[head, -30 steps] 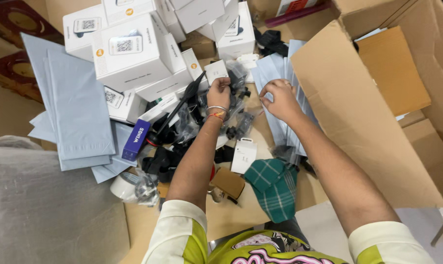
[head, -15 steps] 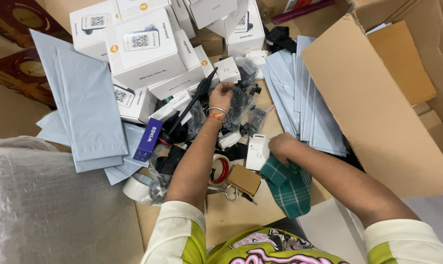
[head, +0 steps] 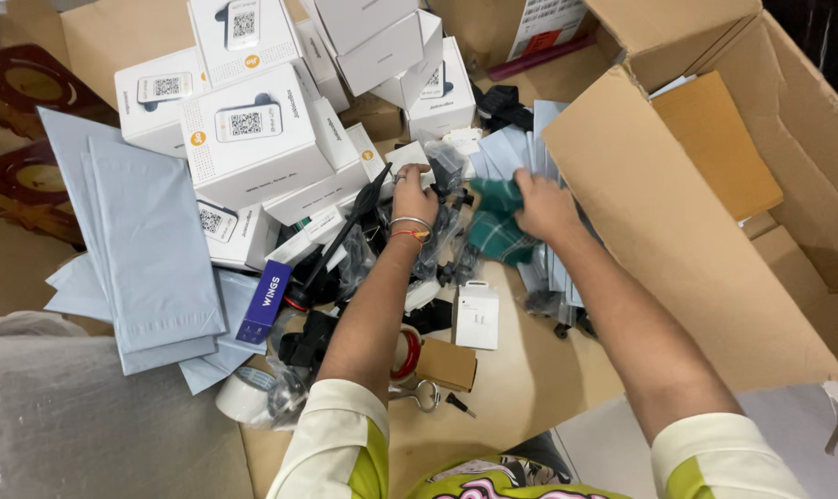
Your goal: The person sorts through a pile of electronic accessories and packaging materials on the floor. They pick up items such as black straps, white boxes, and green cloths, then place them into a large cardboard box. The person also handles light blue padded envelopes and small plastic-wrapped components during the process.
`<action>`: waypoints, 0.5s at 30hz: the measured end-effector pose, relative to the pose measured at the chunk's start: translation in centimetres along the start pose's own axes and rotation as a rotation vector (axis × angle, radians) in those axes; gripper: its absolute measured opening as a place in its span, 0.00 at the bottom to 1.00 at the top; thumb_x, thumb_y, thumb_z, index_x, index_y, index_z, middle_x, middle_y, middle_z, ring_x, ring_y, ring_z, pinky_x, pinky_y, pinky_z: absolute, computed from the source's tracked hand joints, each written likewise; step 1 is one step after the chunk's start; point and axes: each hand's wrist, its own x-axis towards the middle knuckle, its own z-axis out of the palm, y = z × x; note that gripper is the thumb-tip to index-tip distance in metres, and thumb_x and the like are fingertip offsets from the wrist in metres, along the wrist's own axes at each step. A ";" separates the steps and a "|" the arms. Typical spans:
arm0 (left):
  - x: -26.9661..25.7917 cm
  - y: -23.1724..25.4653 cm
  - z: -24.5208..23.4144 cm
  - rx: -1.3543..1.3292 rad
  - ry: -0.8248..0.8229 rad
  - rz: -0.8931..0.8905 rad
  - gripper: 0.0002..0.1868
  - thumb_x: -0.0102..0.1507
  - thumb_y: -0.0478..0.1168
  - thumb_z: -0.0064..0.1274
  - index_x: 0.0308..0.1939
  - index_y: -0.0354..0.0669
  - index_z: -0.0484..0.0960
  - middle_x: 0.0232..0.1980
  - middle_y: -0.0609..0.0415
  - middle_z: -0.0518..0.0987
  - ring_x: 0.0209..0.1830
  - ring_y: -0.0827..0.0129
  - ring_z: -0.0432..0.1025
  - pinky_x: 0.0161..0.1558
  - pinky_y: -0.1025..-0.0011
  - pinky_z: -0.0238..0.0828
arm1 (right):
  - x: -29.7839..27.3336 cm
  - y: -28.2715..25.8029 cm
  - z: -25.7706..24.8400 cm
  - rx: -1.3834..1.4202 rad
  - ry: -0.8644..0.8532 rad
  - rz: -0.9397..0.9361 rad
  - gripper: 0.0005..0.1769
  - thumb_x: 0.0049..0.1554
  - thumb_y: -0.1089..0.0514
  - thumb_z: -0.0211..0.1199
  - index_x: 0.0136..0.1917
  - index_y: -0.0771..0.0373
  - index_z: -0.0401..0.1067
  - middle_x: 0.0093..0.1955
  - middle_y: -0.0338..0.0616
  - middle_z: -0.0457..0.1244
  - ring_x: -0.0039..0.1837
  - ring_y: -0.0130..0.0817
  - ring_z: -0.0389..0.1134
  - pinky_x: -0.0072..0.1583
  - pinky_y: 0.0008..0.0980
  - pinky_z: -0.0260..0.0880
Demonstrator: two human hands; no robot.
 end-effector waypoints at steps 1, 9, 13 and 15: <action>0.5 0.1 0.5 0.079 -0.003 0.050 0.23 0.57 0.27 0.52 0.57 0.40 0.78 0.66 0.39 0.73 0.70 0.43 0.63 0.72 0.55 0.59 | -0.2 0.3 0.8 0.007 -0.158 0.012 0.50 0.48 0.51 0.71 0.78 0.46 0.51 0.74 0.51 0.57 0.73 0.57 0.59 0.66 0.66 0.62; 2.8 2.1 0.7 0.483 -0.208 -0.016 0.48 0.52 0.36 0.64 0.72 0.37 0.57 0.76 0.31 0.54 0.80 0.36 0.40 0.78 0.55 0.33 | -1.5 -2.9 -0.1 -0.124 -0.599 0.099 0.81 0.36 0.27 0.80 0.84 0.43 0.28 0.86 0.53 0.26 0.85 0.63 0.25 0.73 0.78 0.28; 4.0 3.5 -0.1 0.598 -0.325 -0.120 0.57 0.51 0.37 0.66 0.78 0.44 0.46 0.78 0.31 0.51 0.81 0.35 0.35 0.78 0.57 0.30 | -1.8 -3.2 1.4 -0.278 -0.489 0.048 0.76 0.39 0.24 0.76 0.84 0.49 0.35 0.85 0.57 0.34 0.84 0.68 0.32 0.73 0.77 0.29; 4.8 3.2 0.5 0.635 -0.330 -0.152 0.60 0.51 0.36 0.66 0.79 0.49 0.43 0.78 0.30 0.51 0.81 0.34 0.34 0.77 0.56 0.32 | -1.2 -2.6 3.4 -0.247 -0.302 0.006 0.63 0.44 0.32 0.74 0.82 0.49 0.45 0.80 0.58 0.44 0.80 0.69 0.42 0.73 0.78 0.31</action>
